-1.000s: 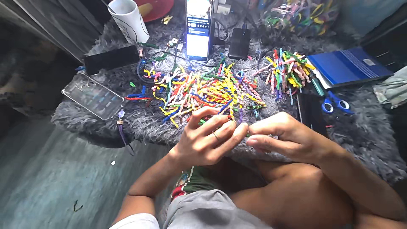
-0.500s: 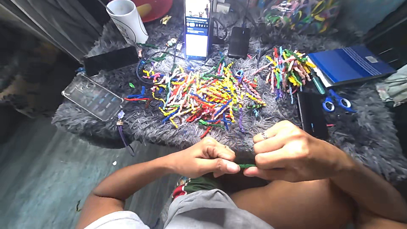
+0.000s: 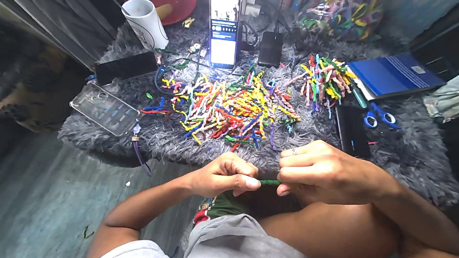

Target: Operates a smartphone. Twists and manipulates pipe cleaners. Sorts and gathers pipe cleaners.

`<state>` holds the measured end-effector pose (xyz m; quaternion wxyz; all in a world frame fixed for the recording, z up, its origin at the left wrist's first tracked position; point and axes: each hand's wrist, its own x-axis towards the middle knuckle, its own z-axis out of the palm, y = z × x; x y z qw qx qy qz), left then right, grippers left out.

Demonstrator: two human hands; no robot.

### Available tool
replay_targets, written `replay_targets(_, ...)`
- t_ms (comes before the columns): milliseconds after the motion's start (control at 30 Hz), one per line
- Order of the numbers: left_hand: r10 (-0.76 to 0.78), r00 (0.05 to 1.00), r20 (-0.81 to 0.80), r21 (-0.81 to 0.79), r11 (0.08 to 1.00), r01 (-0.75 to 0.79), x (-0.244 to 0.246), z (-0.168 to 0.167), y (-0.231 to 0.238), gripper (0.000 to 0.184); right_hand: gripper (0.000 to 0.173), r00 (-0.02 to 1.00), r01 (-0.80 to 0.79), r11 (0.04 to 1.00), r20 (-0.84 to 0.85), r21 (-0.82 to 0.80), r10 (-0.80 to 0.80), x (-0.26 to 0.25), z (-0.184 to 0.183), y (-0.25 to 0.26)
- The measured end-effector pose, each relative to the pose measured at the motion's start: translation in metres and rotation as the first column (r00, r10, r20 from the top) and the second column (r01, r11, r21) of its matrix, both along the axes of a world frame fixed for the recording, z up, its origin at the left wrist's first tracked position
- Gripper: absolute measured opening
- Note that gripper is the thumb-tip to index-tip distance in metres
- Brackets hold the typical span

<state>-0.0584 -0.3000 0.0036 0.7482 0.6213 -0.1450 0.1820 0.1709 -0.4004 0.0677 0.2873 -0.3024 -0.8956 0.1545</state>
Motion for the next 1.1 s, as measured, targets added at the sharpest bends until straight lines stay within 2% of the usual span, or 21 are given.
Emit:
replay_targets(233,0.032,0.999,-0.010,-0.069,0.997,-0.033,-0.005,0.000,-0.001,0.035,0.040,0.999,0.044,0.995,-0.007,0.093,-0.043,-0.001,0.002,-0.002)
replay_targets(400,-0.011,1.000,-0.005,-0.163,0.987,0.010,-0.004,0.001,-0.004,0.033,0.041,0.987,-0.031,0.999,-0.155,0.036,0.036,-0.005,0.003,-0.001)
replay_targets(567,-0.041,0.999,0.024,-0.192,0.980,0.044,-0.003,-0.001,-0.006,0.032,0.046,0.957,-0.088,0.995,-0.281,-0.044,0.073,-0.007,0.000,0.001)
replay_targets(1100,0.002,1.000,0.020,-0.137,0.991,0.001,-0.004,-0.012,-0.008,0.035,0.045,0.976,-0.081,0.995,-0.207,-0.049,0.069,-0.003,-0.001,0.001)
